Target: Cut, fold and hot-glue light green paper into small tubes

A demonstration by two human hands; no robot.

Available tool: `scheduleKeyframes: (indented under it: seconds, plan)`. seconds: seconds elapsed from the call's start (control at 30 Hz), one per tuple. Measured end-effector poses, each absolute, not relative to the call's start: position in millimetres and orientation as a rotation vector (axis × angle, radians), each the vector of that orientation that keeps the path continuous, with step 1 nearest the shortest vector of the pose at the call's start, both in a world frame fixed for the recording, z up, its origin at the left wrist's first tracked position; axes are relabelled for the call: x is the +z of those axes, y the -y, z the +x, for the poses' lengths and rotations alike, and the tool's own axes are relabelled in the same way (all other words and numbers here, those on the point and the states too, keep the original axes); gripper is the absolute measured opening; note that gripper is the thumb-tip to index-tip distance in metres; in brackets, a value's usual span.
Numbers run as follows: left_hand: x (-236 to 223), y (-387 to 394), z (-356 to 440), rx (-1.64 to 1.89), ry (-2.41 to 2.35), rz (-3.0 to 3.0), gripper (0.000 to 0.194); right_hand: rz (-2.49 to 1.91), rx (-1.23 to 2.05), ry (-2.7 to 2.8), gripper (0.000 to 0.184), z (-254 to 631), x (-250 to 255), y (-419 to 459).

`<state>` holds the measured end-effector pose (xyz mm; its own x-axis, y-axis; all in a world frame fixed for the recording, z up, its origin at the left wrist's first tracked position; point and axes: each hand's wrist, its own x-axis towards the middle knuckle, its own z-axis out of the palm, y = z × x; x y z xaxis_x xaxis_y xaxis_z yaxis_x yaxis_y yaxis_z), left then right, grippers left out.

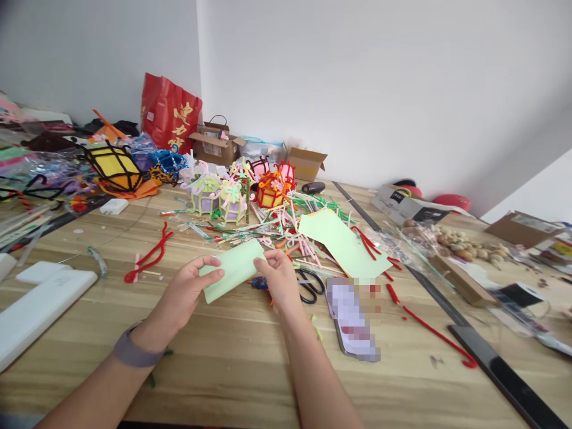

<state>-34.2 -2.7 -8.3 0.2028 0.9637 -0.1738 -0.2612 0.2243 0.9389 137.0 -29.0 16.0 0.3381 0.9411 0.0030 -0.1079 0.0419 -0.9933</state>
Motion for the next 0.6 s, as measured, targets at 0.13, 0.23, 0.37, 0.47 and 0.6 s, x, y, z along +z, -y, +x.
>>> scheduleKeyframes:
  seconds: [0.13, 0.23, 0.37, 0.47, 0.6]
  plan:
    - [-7.9, 4.0, -34.0, 1.094, -1.026, 1.025, 0.039, -1.207, 0.98, 0.846, 0.042, 136.4, 13.5, 28.9]
    - [-7.6, 4.7, -34.0, 1.116, -1.09, 1.08, 0.035, -1.184, 0.982, 0.847, 0.045, 134.5, 13.2, 30.3]
    - [-8.3, 6.1, -34.1, 1.129, -1.182, 1.181, 0.031, -1.173, 0.959, 0.852, 0.046, 131.2, 14.2, 31.8]
    - [-8.5, 7.8, -33.7, 1.104, -1.216, 1.244, 0.03, -1.16, 0.971, 0.841, 0.051, 129.7, 14.4, 32.0]
    - [-8.2, 10.0, -33.2, 1.082, -1.236, 1.319, 0.03, -1.153, 0.98, 0.831, 0.054, 129.1, 14.0, 31.6]
